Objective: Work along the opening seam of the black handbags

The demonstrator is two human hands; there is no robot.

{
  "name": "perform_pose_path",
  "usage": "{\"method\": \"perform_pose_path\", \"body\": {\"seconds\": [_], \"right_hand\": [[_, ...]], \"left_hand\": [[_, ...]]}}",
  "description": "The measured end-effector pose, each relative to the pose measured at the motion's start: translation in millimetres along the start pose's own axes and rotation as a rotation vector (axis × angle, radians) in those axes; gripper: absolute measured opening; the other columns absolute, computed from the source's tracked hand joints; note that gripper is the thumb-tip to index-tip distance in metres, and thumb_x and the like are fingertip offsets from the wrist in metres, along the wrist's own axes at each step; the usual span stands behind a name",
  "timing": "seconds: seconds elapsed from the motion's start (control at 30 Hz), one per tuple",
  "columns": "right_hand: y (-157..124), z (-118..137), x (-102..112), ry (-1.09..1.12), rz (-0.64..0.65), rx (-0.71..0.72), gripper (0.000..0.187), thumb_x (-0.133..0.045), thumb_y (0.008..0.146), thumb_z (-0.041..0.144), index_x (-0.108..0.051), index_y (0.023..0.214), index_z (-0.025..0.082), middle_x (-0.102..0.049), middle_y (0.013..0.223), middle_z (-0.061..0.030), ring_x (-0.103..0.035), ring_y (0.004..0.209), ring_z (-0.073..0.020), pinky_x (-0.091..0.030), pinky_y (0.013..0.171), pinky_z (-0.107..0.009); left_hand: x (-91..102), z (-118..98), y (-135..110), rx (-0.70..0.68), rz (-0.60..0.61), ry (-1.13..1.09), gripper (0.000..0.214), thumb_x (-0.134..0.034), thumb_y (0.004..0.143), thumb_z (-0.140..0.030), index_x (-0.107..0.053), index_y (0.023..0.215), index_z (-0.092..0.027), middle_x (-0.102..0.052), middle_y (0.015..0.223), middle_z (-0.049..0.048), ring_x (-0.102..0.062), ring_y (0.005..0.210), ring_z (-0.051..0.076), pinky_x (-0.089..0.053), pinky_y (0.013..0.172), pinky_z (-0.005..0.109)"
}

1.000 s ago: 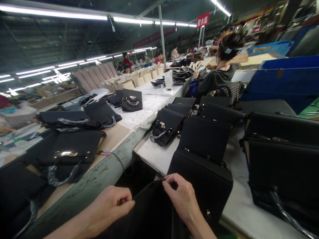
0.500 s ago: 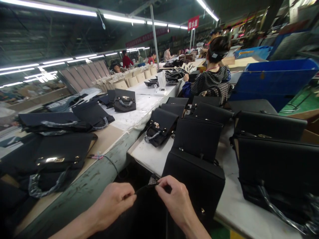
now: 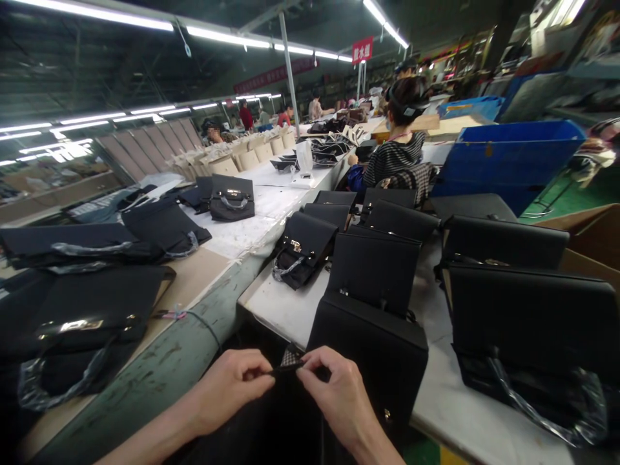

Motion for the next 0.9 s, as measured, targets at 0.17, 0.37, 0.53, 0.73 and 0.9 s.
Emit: {"method": "perform_pose_path", "body": {"seconds": [0.17, 0.37, 0.53, 0.73, 0.9], "right_hand": [[0.5, -1.8, 3.1, 0.008, 0.027, -0.025, 0.013, -0.065, 0.081, 0.025, -0.068, 0.069, 0.021, -0.073, 0.091, -0.0005, -0.067, 0.086, -0.021, -0.046, 0.08, -0.031], [2.1, 0.8, 8.2, 0.016, 0.085, -0.012, 0.014, -0.064, 0.08, 0.021, -0.068, 0.067, 0.022, -0.073, 0.095, 0.0005, -0.066, 0.09, -0.0213, -0.045, 0.085, -0.032], [-0.3, 1.1, 12.4, -0.006, 0.038, 0.017, 0.014, -0.065, 0.079, 0.019, -0.068, 0.066, 0.021, -0.073, 0.091, 0.0001, -0.068, 0.086, -0.0196, -0.047, 0.081, -0.029], [-2.2, 0.3, 10.7, -0.027, -0.03, 0.03, 0.013, -0.066, 0.079, 0.021, -0.067, 0.066, 0.021, -0.074, 0.086, -0.0003, -0.068, 0.081, -0.0187, -0.049, 0.077, -0.028], [-2.5, 0.8, 11.0, -0.051, -0.041, -0.002, 0.013, -0.065, 0.079, 0.022, -0.065, 0.066, 0.021, -0.074, 0.086, -0.0013, -0.068, 0.081, -0.0194, -0.049, 0.076, -0.029]], "left_hand": [[-3.9, -1.6, 1.9, -0.007, -0.006, -0.004, 0.02, -0.054, 0.081, -0.023, -0.061, 0.064, -0.017, -0.059, 0.065, -0.0024, -0.052, 0.061, 0.012, -0.031, 0.058, 0.024], [-6.7, -6.6, 3.4, 0.004, -0.012, 0.05, 0.022, -0.052, 0.08, -0.021, -0.056, 0.059, -0.017, -0.055, 0.062, -0.0024, -0.049, 0.059, 0.012, -0.028, 0.056, 0.024], [-10.0, -4.8, 3.2, 0.026, -0.005, 0.006, 0.021, -0.052, 0.08, -0.022, -0.054, 0.059, -0.017, -0.051, 0.059, -0.0036, -0.046, 0.057, 0.011, -0.025, 0.054, 0.024], [-12.4, -4.8, 1.5, 0.03, 0.007, -0.007, 0.02, -0.051, 0.08, -0.021, -0.053, 0.061, -0.017, -0.051, 0.06, -0.0043, -0.046, 0.059, 0.011, -0.025, 0.054, 0.024], [-14.1, -5.0, 1.3, 0.041, 0.006, -0.016, 0.02, -0.052, 0.081, -0.023, -0.053, 0.061, -0.017, -0.05, 0.059, -0.0044, -0.044, 0.057, 0.011, -0.024, 0.053, 0.024]]}}
Point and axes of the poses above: each hand's wrist, its own y-axis towards the middle knuckle, its own x-axis out of the back of the hand, z = x × y, the point moved 5 cm from there along y, towards the middle knuckle
